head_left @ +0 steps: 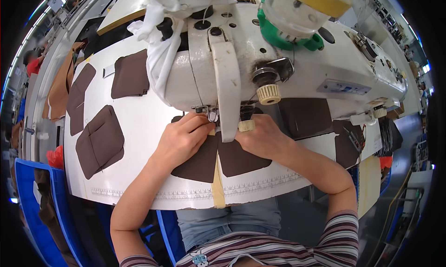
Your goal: The person aligns and feeds fabric pieces through a sewing machine to sew them together, trimming the threads with thread snips.
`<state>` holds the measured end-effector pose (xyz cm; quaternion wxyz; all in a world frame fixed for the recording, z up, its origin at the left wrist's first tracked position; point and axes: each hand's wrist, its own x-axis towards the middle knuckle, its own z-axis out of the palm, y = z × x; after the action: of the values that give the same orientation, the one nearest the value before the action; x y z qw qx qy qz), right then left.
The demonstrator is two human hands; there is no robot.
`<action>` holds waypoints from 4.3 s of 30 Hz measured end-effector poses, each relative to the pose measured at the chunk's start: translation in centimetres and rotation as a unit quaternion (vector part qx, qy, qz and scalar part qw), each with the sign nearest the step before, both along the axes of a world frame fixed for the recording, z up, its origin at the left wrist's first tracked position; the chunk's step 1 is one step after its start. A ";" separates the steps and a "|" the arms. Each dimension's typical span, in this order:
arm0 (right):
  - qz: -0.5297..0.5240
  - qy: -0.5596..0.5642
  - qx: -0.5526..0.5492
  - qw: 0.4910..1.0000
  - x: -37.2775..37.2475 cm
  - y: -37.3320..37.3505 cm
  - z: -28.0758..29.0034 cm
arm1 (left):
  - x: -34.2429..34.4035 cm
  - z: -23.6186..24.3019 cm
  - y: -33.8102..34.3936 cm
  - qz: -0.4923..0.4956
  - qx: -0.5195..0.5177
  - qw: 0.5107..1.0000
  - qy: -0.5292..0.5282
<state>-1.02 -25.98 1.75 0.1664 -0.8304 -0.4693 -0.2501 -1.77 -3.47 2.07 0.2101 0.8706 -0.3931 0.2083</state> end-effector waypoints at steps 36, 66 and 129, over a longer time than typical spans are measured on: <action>0.023 0.043 -0.093 0.994 -1.7 -0.9 2.9 | 1.0 -1.0 1.7 0.009 0.024 0.999 0.023; -0.031 -0.052 -0.109 0.992 -1.9 0.1 -0.5 | 7.3 0.4 3.7 0.060 -0.232 0.904 0.353; -0.062 -0.085 -0.117 0.988 -1.4 1.5 0.4 | -0.8 -0.4 -0.9 0.028 0.064 0.996 -0.047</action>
<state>-2.39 -24.47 2.14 0.0123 -0.8475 -0.4552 -0.2729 -2.52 -4.34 1.67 0.1290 0.8822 -0.3903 0.2297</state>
